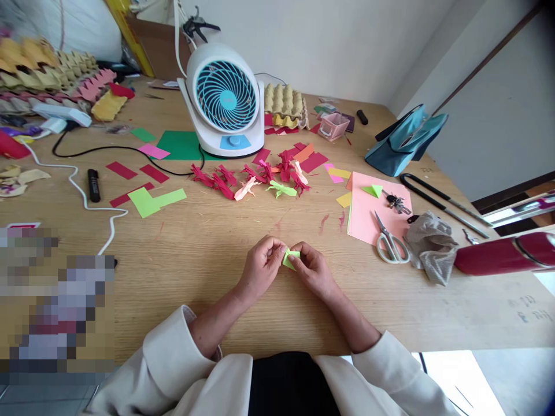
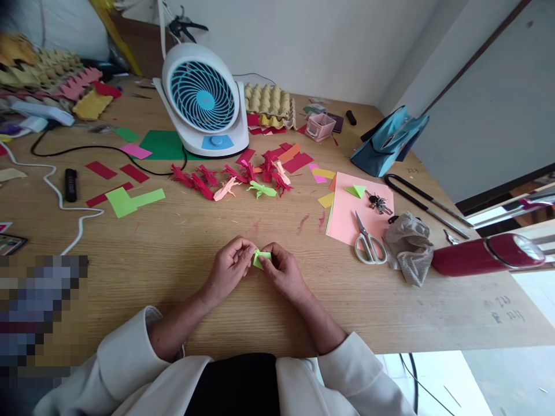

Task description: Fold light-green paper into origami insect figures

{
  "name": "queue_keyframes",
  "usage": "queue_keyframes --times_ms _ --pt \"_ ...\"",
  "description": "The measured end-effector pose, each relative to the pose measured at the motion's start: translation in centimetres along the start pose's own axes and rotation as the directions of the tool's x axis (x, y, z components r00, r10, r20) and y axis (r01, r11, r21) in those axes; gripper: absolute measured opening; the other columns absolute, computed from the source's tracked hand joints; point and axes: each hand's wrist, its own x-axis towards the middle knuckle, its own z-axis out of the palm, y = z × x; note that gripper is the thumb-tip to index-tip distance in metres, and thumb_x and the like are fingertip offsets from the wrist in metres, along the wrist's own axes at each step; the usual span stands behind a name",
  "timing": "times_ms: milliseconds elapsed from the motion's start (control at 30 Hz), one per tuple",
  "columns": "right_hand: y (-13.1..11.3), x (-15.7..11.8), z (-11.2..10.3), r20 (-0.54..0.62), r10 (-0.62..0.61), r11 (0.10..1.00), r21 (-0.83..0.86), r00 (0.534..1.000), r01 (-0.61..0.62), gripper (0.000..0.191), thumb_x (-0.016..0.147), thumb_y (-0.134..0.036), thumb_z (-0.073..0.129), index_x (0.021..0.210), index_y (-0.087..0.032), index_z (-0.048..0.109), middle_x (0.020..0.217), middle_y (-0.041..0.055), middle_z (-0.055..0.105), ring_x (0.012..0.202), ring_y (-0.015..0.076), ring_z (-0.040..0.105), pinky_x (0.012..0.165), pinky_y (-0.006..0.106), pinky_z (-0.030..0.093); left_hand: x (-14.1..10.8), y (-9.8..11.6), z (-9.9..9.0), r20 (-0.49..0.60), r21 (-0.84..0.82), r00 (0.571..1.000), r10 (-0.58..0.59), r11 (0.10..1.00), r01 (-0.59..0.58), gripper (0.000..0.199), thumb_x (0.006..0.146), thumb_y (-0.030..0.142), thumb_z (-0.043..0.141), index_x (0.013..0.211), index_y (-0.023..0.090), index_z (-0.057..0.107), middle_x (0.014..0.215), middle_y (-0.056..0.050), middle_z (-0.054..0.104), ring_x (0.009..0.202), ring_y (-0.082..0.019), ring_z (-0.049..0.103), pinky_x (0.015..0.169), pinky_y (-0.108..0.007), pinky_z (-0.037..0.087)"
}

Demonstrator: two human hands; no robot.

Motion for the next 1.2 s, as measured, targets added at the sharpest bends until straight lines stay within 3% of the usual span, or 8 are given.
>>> queue_keyframes --times_ms 133,267,567,767,867,967,1067,1200 --pt "-0.3 0.0 0.1 0.012 0.002 1.000 -0.027 1.000 -0.001 0.026 0.089 -0.045 0.060 0.086 -0.019 0.056 0.070 -0.0016 0.052 0.063 0.0130 0.044 0.059 0.025 0.037 0.1 -0.2 0.0 -0.024 0.050 0.998 0.065 0.997 -0.064 0.019 0.090 0.029 0.056 0.075 0.017 0.057 0.073 0.000 0.056 0.067 -0.012 0.052 0.063 -0.023 0.041" --pt "-0.6 0.0 0.2 0.023 -0.009 0.997 -0.072 1.000 0.011 0.025 0.090 -0.043 0.058 0.086 -0.019 0.057 0.072 -0.0006 0.054 0.065 0.0135 0.046 0.061 0.026 0.038 0.1 -0.6 0.4 -0.075 0.076 0.996 0.048 0.996 -0.042 0.022 0.088 0.028 0.057 0.070 0.018 0.051 0.067 0.002 0.052 0.061 -0.011 0.048 0.059 -0.022 0.039" --pt "0.2 0.2 0.2 -0.030 0.006 0.998 -0.058 1.000 -0.008 0.026 0.088 -0.045 0.060 0.083 -0.020 0.055 0.065 -0.0026 0.053 0.059 0.0129 0.046 0.056 0.025 0.035 0.2 -0.7 0.6 -0.045 -0.136 0.995 -0.085 0.988 0.078 0.024 0.087 0.039 0.058 0.076 0.018 0.057 0.064 0.003 0.056 0.057 -0.010 0.049 0.056 -0.021 0.040" --pt "0.4 0.1 0.5 -0.054 -0.029 0.993 -0.115 0.998 0.022 0.023 0.089 -0.042 0.058 0.083 -0.019 0.055 0.066 -0.0027 0.051 0.058 0.0121 0.043 0.055 0.026 0.034 0.2 -1.1 0.6 -0.122 0.071 0.991 0.062 0.996 -0.054 0.023 0.087 0.032 0.059 0.070 0.018 0.054 0.069 0.001 0.058 0.064 -0.011 0.053 0.061 -0.022 0.042" --pt "0.4 0.0 0.7 -0.110 -0.100 0.980 -0.182 0.989 0.079 0.018 0.089 -0.037 0.057 0.084 -0.020 0.054 0.067 -0.0029 0.050 0.059 0.0125 0.043 0.055 0.026 0.035 0.3 -1.2 0.5 -0.094 0.015 0.995 0.037 0.999 -0.036 0.023 0.089 0.037 0.057 0.076 0.018 0.057 0.068 0.001 0.057 0.059 -0.010 0.051 0.056 -0.021 0.041" --pt "0.3 -0.1 0.6 -0.188 -0.287 0.923 -0.319 0.939 0.217 0.009 0.090 -0.027 0.053 0.084 -0.021 0.052 0.075 -0.0005 0.053 0.067 0.0141 0.048 0.062 0.027 0.040 0.4 -1.3 0.4 -0.065 -0.141 0.996 -0.059 0.989 0.049 0.028 0.091 0.047 0.053 0.088 0.019 0.057 0.068 0.003 0.057 0.050 -0.008 0.047 0.045 -0.019 0.036" --pt "0.2 -0.3 0.1 -0.216 -0.492 0.803 -0.486 0.844 0.344 0.008 0.090 -0.018 0.051 0.083 -0.022 0.053 0.083 0.0034 0.057 0.078 0.0172 0.054 0.071 0.031 0.043 0.3 -1.0 0.4 0.000 -0.243 0.994 -0.112 0.964 0.108 0.041 0.090 0.057 0.051 0.076 0.018 0.055 0.059 0.004 0.051 0.045 -0.007 0.043 0.042 -0.019 0.034" --pt "0.0 -0.8 -0.7 -0.166 -0.656 0.613 -0.686 0.736 0.392 0.008 0.088 -0.014 0.056 0.087 -0.021 0.059 0.093 0.0068 0.063 0.089 0.0201 0.058 0.079 0.036 0.041 -0.2 -0.6 0.5 0.158 -0.368 0.980 -0.124 0.913 0.175 0.051 0.087 0.062 0.051 0.071 0.015 0.058 0.063 0.000 0.054 0.047 -0.007 0.044 0.042 -0.020 0.035"
